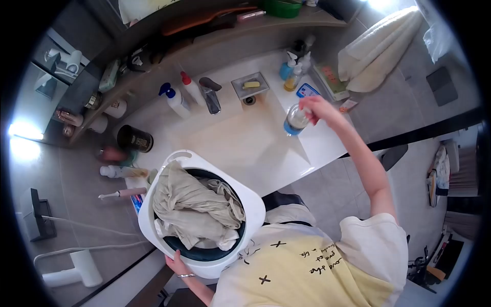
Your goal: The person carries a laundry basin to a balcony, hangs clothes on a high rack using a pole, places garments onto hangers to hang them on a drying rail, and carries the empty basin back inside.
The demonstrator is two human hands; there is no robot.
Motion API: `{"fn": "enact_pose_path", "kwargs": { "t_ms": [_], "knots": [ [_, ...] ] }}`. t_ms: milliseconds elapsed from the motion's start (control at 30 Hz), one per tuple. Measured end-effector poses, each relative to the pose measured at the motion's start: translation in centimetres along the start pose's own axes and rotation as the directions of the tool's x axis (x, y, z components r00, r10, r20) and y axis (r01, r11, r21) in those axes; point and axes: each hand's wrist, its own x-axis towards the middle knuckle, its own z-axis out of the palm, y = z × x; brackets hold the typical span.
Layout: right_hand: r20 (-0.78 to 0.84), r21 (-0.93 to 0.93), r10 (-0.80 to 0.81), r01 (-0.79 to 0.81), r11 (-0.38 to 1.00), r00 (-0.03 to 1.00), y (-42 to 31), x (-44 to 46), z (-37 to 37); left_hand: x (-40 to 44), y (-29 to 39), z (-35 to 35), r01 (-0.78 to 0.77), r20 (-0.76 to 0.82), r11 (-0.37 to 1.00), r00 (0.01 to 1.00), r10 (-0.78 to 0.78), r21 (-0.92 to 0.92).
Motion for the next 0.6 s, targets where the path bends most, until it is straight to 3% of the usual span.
{"fn": "enact_pose_path", "kwargs": {
  "t_ms": [133,233,400,500,533,567,600],
  "knots": [
    [-0.144,0.057,-0.090,0.099,0.993,0.985,0.1,2.7,-4.1,0.6,-0.1,1.3,0.001,0.008,1.000,1.000,-0.001,-0.016],
    [-0.205,0.162,-0.066,0.101,0.982,0.976,1.2,4.6,-5.5,0.4,0.7,0.1,-0.023,0.001,1.000,1.000,0.023,-0.019],
    [-0.200,0.168,-0.116,0.151,0.974,0.973,1.7,7.3,-8.0,-0.3,1.2,0.4,0.000,-0.027,1.000,1.000,-0.001,-0.013],
    [-0.221,-0.029,-0.108,0.105,0.994,0.969,0.7,7.0,-7.8,-0.1,0.9,0.3,-0.008,-0.017,1.000,1.000,0.008,0.009],
    [-0.373,-0.396,-0.233,0.073,0.916,0.898,-0.1,6.1,-7.0,-0.2,1.6,0.4,-0.001,-0.029,1.000,1.000,0.002,0.020],
    [-0.456,-0.696,-0.404,-0.035,0.717,0.793,-1.0,4.6,-6.1,-0.1,1.3,-0.1,-0.007,-0.022,1.000,1.000,0.008,0.029],
    [-0.449,-0.877,-0.591,-0.204,0.435,0.670,-1.4,3.6,-5.0,0.4,0.7,-0.6,-0.012,-0.014,0.999,1.000,0.013,0.036]
  ]
}}
